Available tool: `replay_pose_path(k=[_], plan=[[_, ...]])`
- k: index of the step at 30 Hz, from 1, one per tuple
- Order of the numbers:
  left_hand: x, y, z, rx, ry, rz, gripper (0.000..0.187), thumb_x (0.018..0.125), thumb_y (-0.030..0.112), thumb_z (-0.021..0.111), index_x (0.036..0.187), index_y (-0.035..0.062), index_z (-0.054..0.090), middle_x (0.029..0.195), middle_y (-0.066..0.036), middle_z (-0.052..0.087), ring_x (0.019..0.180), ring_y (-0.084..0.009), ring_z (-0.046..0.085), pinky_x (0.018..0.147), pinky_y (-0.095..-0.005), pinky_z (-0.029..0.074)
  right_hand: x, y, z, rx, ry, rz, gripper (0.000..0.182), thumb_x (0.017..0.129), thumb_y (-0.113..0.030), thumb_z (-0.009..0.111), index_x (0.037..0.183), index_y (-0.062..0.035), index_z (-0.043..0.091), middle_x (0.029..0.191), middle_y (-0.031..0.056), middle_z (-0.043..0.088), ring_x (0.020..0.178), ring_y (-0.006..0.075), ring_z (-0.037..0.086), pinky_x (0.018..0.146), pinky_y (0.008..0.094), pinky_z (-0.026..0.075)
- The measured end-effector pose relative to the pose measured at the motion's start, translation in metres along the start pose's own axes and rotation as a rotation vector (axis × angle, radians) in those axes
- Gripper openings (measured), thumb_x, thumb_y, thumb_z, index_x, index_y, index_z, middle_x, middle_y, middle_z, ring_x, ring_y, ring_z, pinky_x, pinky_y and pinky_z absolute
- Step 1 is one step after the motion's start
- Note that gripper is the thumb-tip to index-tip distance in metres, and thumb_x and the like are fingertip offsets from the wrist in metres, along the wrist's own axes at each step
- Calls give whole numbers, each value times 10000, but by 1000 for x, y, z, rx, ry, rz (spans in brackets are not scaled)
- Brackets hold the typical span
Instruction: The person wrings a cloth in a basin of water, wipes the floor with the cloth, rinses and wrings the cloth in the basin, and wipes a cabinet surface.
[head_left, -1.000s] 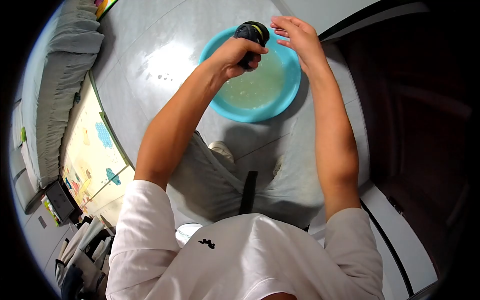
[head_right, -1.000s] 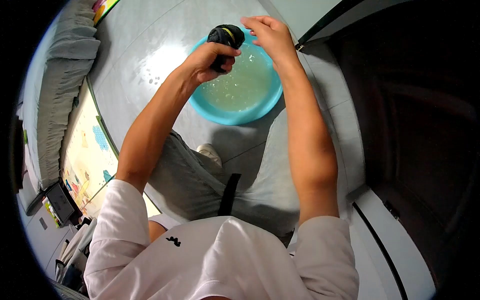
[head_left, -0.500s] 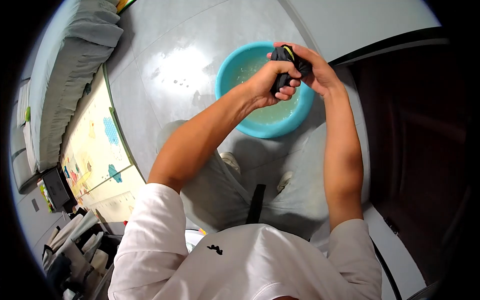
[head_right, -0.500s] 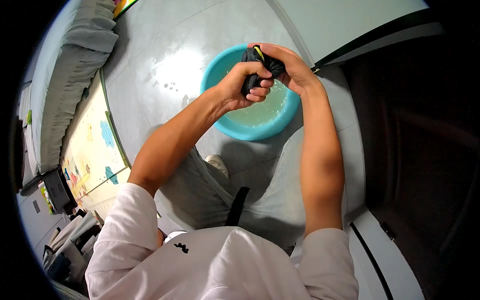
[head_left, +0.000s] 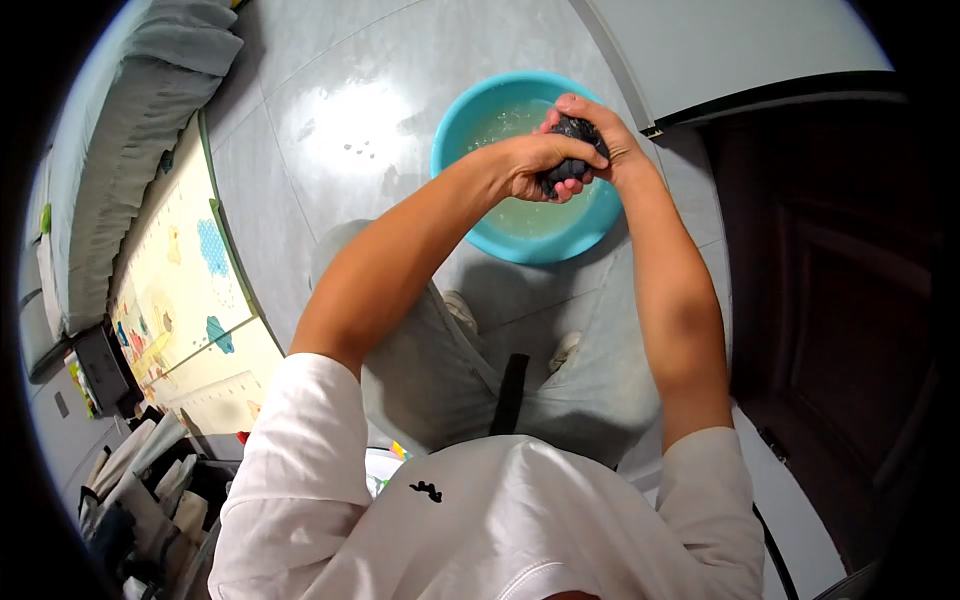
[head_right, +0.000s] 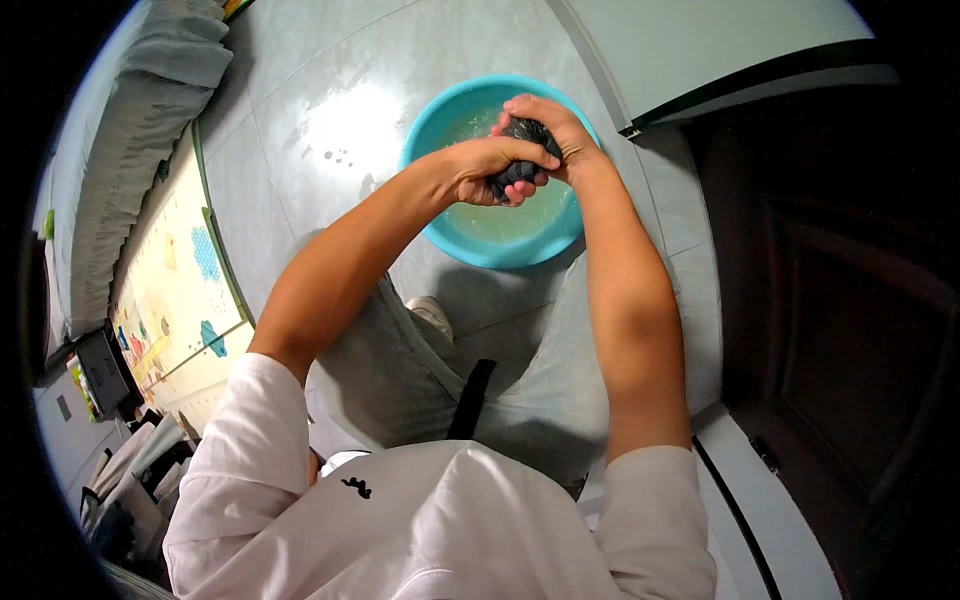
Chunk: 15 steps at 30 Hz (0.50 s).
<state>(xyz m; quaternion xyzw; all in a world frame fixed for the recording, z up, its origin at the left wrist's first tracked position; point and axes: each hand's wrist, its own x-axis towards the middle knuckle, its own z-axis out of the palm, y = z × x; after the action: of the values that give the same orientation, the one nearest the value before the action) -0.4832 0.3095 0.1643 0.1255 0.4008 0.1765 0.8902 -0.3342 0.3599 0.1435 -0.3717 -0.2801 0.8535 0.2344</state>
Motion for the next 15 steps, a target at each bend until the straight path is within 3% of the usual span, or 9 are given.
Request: replay_pose_path(k=[1,6,9,10,13,14,15], plan=[[7,-4,-7,7,31,-25,218,867,140,751,930,36,570,776,-53,574,543,-91,505,409,-198,393,5,6,-3,-19,32,48,236,851,-283,734,897,-105,585,878,41,626,891,193,637,841,362,550],[51,-30,-44,134,169,-114,177,804,108,735,793,100,559,638,-12,524,482,-99,474,409,-228,360,28,39,-4,-71,374,172,243,853,-251,789,852,-78,619,769,56,641,640,171,612,591,348,527],[74,-50,-51,307,295,-61,184,795,126,731,787,115,548,620,0,510,483,-112,483,405,-248,365,48,67,-28,-185,469,234,251,843,-244,796,783,-83,613,728,56,628,626,178,605,559,351,509],[75,-56,-47,359,377,-21,182,792,160,722,778,122,545,610,-14,518,487,-127,495,407,-279,380,49,78,-29,-136,544,168,262,824,-226,812,740,-90,605,705,57,616,625,190,602,553,366,502],[82,-64,-52,802,500,-3,195,785,204,715,760,102,550,633,-57,562,485,-157,518,406,-307,404,53,95,-36,-85,708,186,242,817,-182,814,747,-86,602,700,59,607,632,203,603,576,396,512],[80,-69,-52,1106,584,146,176,793,229,713,820,70,643,793,-126,691,632,-226,665,526,-364,521,58,104,-35,-27,759,176,241,825,-153,799,719,-90,593,680,59,590,617,208,586,585,398,507],[81,-77,-52,1132,688,132,181,803,241,705,859,73,670,865,-129,709,723,-245,687,592,-372,540,64,118,-41,27,800,135,204,825,-126,787,747,-59,612,699,70,606,616,208,588,576,393,502]])
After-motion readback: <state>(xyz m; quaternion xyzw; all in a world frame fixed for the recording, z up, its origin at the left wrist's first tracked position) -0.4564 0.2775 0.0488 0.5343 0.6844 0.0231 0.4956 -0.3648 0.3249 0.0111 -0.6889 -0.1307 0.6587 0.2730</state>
